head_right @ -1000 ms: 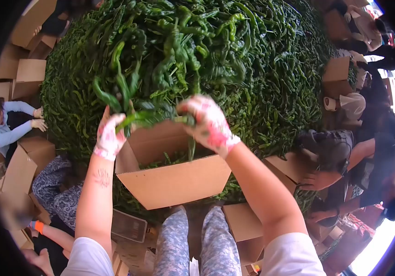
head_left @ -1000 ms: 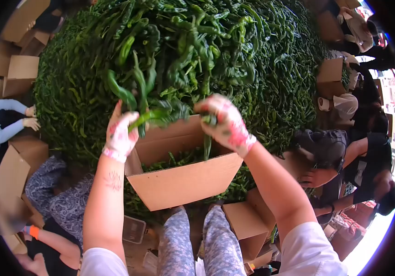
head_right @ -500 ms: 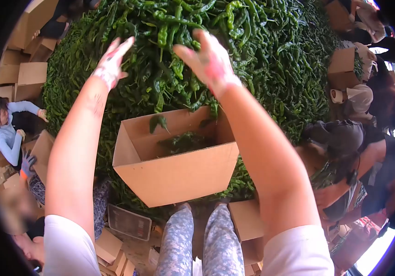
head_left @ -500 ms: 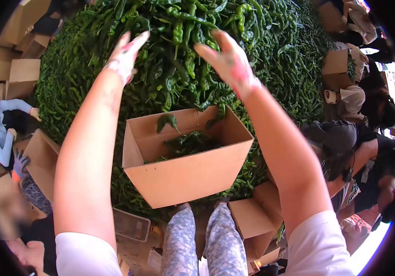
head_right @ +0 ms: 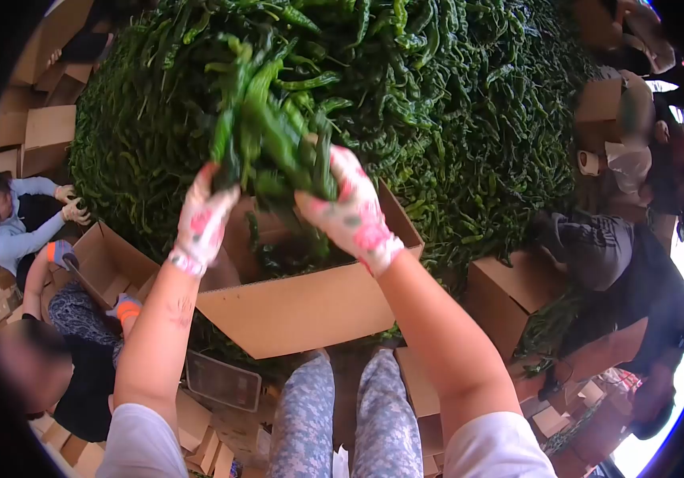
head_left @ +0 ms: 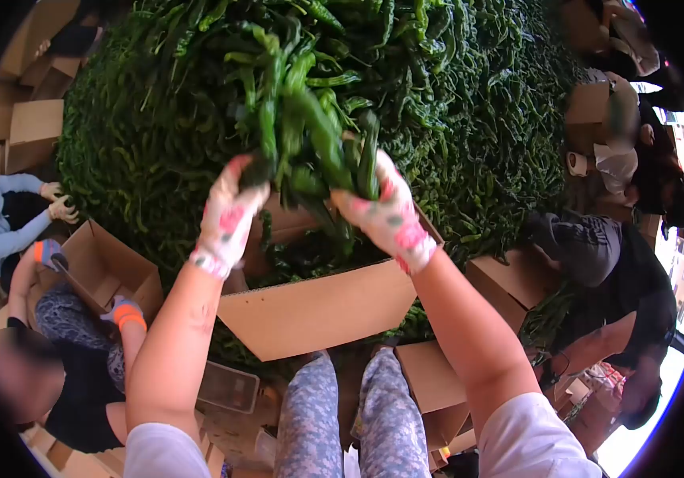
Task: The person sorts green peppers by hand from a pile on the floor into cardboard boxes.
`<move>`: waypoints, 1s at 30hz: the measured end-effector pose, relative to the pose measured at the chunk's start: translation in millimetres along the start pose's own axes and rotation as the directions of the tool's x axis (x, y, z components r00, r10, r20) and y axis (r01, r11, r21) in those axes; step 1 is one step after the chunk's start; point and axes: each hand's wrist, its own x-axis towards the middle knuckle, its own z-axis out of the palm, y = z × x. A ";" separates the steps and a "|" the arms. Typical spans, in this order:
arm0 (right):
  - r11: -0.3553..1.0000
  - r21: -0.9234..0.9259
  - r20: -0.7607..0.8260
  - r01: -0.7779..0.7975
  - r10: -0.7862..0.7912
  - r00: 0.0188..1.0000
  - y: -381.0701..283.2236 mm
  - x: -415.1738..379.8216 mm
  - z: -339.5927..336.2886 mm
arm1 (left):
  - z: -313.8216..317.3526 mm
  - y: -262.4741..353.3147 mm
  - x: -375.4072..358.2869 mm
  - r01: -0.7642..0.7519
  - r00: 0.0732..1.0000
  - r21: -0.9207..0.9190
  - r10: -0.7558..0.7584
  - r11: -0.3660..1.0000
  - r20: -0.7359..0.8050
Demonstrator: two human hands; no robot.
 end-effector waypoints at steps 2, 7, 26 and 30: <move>0.931 -0.335 0.153 0.145 -0.098 0.983 -8.4 -24.6 -16.0 | -22.8 -0.3 -33.8 -0.169 0.959 0.489 0.028 0.856 0.281; 0.800 -0.599 0.427 0.037 0.280 0.860 -11.6 -38.2 -62.5 | -16.5 41.3 -75.1 -0.382 0.895 0.870 -0.110 0.310 0.432; 0.379 -0.925 0.117 0.010 0.260 0.959 -5.1 -26.4 -124.9 | 14.2 50.3 -1.8 -0.327 0.883 0.410 0.430 0.851 -0.188; 0.080 -0.990 0.140 0.116 0.672 0.727 -18.5 -53.6 -184.8 | 25.5 96.8 96.1 0.032 0.959 0.290 0.053 0.956 -0.279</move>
